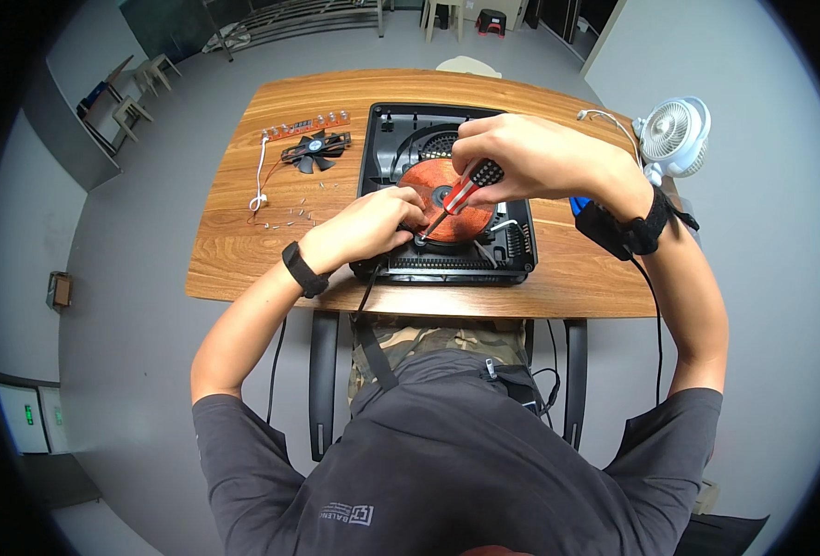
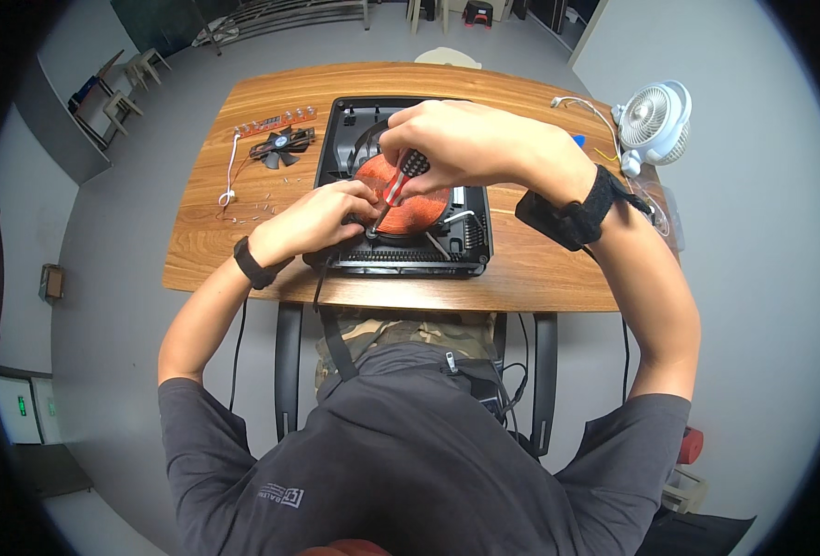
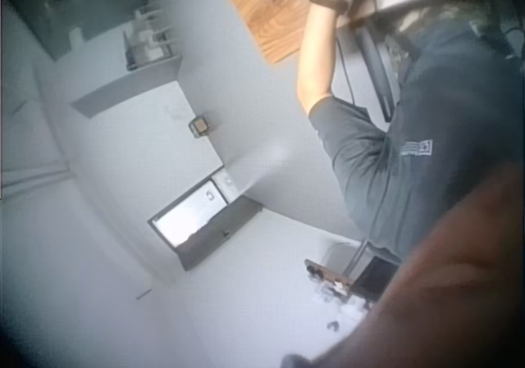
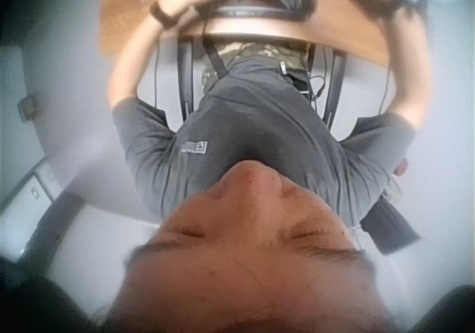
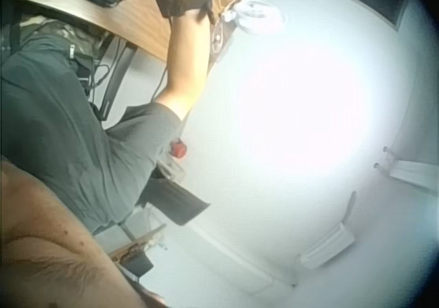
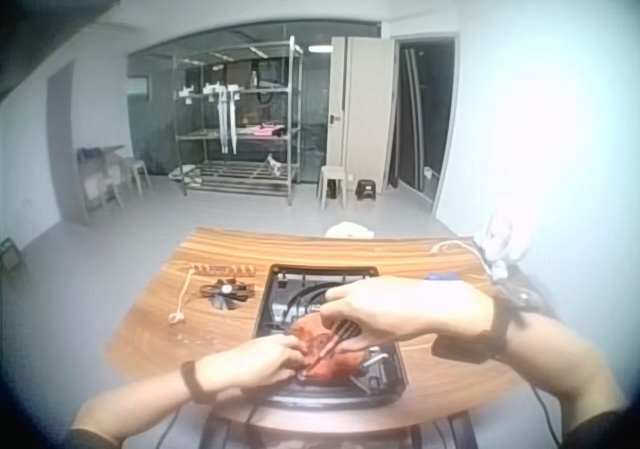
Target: The person assembles a small electronic device on a wooden table. They use a screwdriver to tighten screws on a circuit board, place a copper-colored circular component, and attach a small fan. The person also wipes the fan with a blue cloth.
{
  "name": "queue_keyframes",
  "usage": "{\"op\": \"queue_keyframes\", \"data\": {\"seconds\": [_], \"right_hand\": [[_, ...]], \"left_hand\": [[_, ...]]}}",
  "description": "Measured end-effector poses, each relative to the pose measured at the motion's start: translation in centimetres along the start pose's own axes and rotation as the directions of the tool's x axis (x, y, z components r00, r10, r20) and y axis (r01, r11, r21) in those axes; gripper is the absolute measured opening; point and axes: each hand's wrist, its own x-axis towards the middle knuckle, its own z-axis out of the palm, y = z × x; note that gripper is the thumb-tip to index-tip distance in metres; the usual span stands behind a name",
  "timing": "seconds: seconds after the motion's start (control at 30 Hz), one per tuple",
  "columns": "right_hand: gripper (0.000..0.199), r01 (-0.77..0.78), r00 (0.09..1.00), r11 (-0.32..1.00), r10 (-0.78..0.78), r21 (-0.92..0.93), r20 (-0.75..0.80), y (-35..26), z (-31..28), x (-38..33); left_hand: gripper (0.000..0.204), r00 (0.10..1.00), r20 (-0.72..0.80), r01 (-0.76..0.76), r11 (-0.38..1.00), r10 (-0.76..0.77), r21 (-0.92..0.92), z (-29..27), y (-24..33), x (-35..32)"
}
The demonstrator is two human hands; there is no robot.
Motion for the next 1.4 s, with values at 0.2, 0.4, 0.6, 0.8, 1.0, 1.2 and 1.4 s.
{"op": "queue_keyframes", "data": {"seconds": [0.2, 0.4, 0.6, 0.8, 1.0, 1.2, 1.4], "right_hand": [[0.031, 0.016, 1.0, 1.0, -0.016, -0.005, 0.002, -0.4, -0.1, 0.5], [0.033, 0.05, 0.998, 0.998, -0.049, -0.035, 0.026, -0.7, -0.1, 1.7], [0.035, 0.058, 0.996, 0.993, -0.05, -0.102, 0.078, -1.2, -0.4, 3.1], [0.035, -0.029, 0.989, 0.992, 0.046, -0.122, 0.139, -2.3, -0.1, 4.8], [0.048, -0.162, 0.964, 0.966, 0.199, -0.201, 0.177, -4.2, -0.8, 6.3], [0.049, -0.197, 0.957, 0.978, 0.207, -0.067, 0.203, -3.6, -2.1, 4.9], [0.039, -0.087, 0.978, 0.988, 0.109, -0.125, 0.18, -3.3, -1.5, 5.1]], "left_hand": [[0.033, 1.0, -0.008, 0.005, 1.0, -0.005, 0.001, -0.1, 0.3, -0.1], [0.032, 1.0, -0.019, -0.008, 1.0, 0.008, 0.011, -0.1, 0.3, -0.1], [0.03, 0.999, -0.03, -0.015, 1.0, 0.015, 0.006, -0.3, 0.3, -0.3], [0.025, 1.0, -0.026, 0.011, 1.0, -0.011, -0.016, -0.6, 1.0, -0.1], [0.021, 0.999, -0.033, 0.04, 0.998, -0.042, -0.049, -0.8, 1.4, -0.2], [0.028, 0.999, 0.024, 0.022, 1.0, -0.023, 0.004, -0.6, 0.6, 0.0], [0.03, 0.999, -0.023, 0.031, 0.999, -0.031, -0.027, 0.2, -0.1, 0.2]]}}
